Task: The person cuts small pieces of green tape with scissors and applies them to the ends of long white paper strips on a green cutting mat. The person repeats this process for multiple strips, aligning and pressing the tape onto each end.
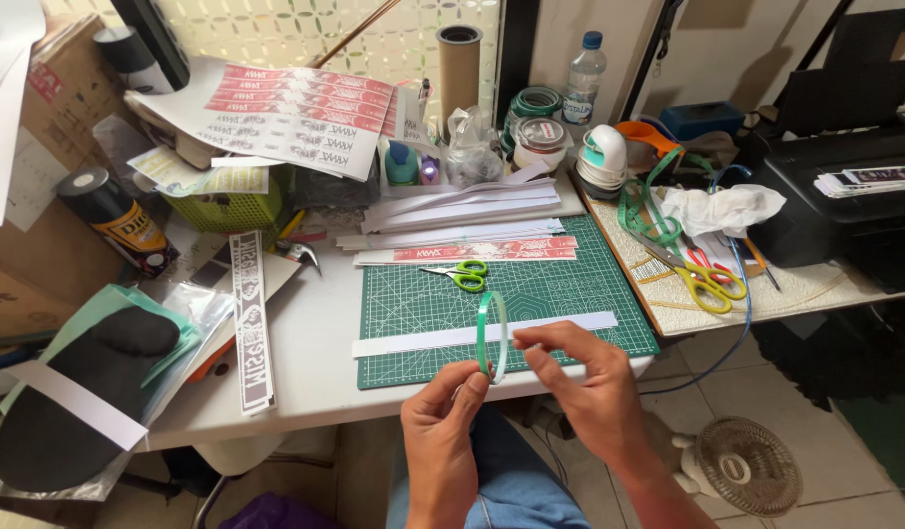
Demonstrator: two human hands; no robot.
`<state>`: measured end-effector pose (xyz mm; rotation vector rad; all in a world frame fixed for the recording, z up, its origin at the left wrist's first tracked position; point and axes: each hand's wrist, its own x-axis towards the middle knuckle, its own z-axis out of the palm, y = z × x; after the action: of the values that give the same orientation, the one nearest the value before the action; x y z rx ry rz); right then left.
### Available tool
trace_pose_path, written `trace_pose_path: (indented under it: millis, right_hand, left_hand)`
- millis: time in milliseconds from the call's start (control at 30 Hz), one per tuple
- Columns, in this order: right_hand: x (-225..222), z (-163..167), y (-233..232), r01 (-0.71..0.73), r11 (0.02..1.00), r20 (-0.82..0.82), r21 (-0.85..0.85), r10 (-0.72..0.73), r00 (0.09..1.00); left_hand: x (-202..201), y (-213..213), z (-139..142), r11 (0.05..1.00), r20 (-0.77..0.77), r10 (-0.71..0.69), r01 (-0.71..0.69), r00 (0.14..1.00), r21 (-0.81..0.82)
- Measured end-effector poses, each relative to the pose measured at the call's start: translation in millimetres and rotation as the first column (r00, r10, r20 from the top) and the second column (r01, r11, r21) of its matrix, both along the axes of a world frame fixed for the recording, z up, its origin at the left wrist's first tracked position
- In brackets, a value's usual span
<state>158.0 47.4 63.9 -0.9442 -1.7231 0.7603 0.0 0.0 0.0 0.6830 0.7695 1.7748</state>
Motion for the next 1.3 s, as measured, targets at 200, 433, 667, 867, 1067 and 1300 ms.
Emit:
trace_pose_path:
  millis: [200, 433, 667, 867, 1067, 1300]
  right_hand:
    - [-20, 22, -13, -0.102, 0.992, -0.097, -0.078, 0.094, 0.991]
    - [-20, 29, -17, 0.033, 0.969, 0.122, 0.243, -0.065, 0.990]
    - [-17, 29, -17, 0.039, 0.948, 0.130, 0.317, -0.084, 0.988]
    - [-14, 26, -13, 0.022, 0.941, 0.189, 0.338, -0.091, 0.978]
    - [-17, 12, -13, 0.032, 0.924, 0.215, 0.381, -0.122, 0.969]
    - [-15, 8, -12, 0.071, 0.963, 0.216, 0.259, -0.130, 0.968]
  left_hand:
    - [1, -11, 33, 0.922, -0.569, 0.386, -0.312, 0.726, 0.228]
    - [3, -12, 46, 0.847, -0.671, 0.530, -0.365, 0.519, 0.387]
    - [2, -13, 47, 0.845, -0.707, 0.531, -0.355, 0.468, 0.401]
    - [3, -16, 50, 0.884, -0.704, 0.467, -0.292, 0.534, 0.365]
    - [-3, -15, 56, 0.823, -0.801, 0.566, -0.195, 0.195, 0.534]
    - [-7, -13, 51, 0.968, -0.815, 0.217, -0.013, 0.538, 0.249]
